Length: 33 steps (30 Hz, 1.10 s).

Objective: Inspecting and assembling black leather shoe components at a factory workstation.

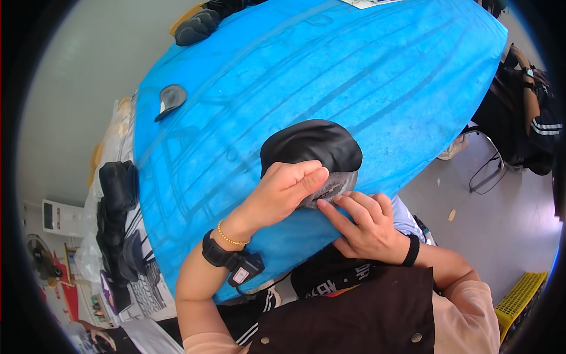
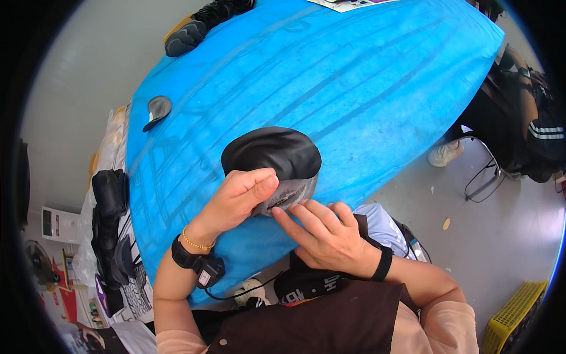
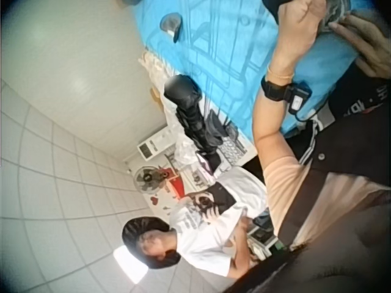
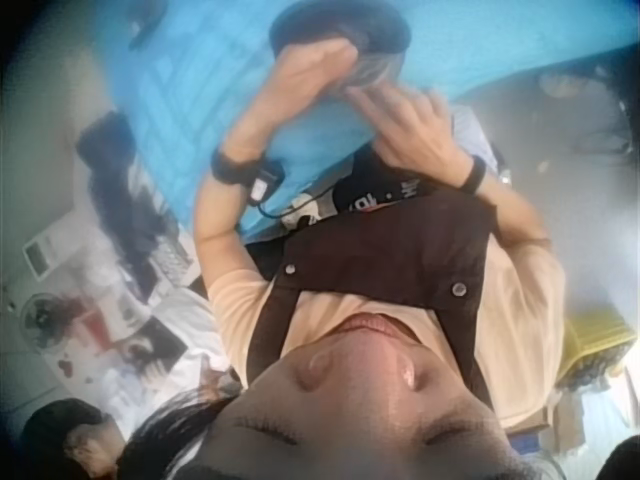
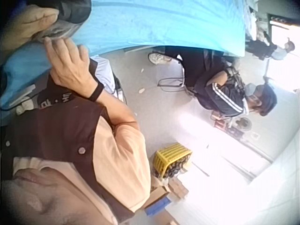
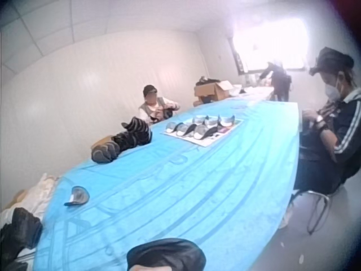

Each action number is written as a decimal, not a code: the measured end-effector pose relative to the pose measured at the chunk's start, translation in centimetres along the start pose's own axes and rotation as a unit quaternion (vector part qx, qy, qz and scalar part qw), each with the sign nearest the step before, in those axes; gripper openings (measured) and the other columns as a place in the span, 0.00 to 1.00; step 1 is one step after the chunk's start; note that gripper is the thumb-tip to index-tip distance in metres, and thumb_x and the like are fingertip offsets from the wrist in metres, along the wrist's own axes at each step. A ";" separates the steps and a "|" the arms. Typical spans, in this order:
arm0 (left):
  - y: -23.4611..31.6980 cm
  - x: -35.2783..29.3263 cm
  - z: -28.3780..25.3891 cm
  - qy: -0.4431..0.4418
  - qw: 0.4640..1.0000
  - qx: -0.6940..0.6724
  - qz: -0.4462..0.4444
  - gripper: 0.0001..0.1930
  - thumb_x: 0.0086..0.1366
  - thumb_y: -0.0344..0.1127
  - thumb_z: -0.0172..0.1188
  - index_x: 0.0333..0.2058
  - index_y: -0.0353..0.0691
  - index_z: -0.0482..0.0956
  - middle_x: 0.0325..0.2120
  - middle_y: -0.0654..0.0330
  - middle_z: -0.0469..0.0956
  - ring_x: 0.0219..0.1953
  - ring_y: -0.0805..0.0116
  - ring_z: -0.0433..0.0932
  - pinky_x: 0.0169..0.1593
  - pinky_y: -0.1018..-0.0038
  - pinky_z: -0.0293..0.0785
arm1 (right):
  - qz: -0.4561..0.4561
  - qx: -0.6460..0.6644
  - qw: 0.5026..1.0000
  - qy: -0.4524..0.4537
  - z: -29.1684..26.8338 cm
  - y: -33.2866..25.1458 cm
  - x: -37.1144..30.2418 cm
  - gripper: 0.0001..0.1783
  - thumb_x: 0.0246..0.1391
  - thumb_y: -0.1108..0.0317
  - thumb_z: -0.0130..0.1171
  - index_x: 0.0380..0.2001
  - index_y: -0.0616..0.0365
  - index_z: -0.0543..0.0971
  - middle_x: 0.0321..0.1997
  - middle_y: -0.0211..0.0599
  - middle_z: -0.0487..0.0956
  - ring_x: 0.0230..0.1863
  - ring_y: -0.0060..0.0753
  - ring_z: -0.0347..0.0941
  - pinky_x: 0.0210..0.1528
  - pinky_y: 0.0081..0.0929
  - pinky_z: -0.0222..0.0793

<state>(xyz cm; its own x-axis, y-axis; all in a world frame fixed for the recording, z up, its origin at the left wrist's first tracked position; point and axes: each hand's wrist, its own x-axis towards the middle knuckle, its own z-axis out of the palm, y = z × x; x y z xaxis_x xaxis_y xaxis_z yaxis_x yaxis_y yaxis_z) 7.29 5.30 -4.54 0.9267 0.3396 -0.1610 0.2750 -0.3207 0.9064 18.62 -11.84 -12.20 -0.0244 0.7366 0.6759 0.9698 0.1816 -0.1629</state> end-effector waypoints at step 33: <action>-1.7 -4.0 1.0 0.109 0.947 0.245 0.179 0.09 0.57 0.32 0.65 0.28 0.37 0.73 0.24 0.58 0.69 0.23 0.63 0.70 0.26 0.71 0.66 | -0.027 -0.036 0.999 0.024 1.8 0.5 -1.5 0.27 0.37 0.60 0.57 0.47 0.47 0.79 0.50 0.22 0.74 0.54 0.29 0.65 0.51 0.31 0.56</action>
<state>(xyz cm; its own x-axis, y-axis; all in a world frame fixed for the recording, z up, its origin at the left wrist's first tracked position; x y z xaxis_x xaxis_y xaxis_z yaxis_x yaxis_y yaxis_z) 3.36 3.61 -5.85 0.9225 0.2889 0.2562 0.0879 -0.8033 0.5891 18.66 -11.67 -14.61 -0.0675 0.6940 0.7168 0.9823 0.1722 -0.0742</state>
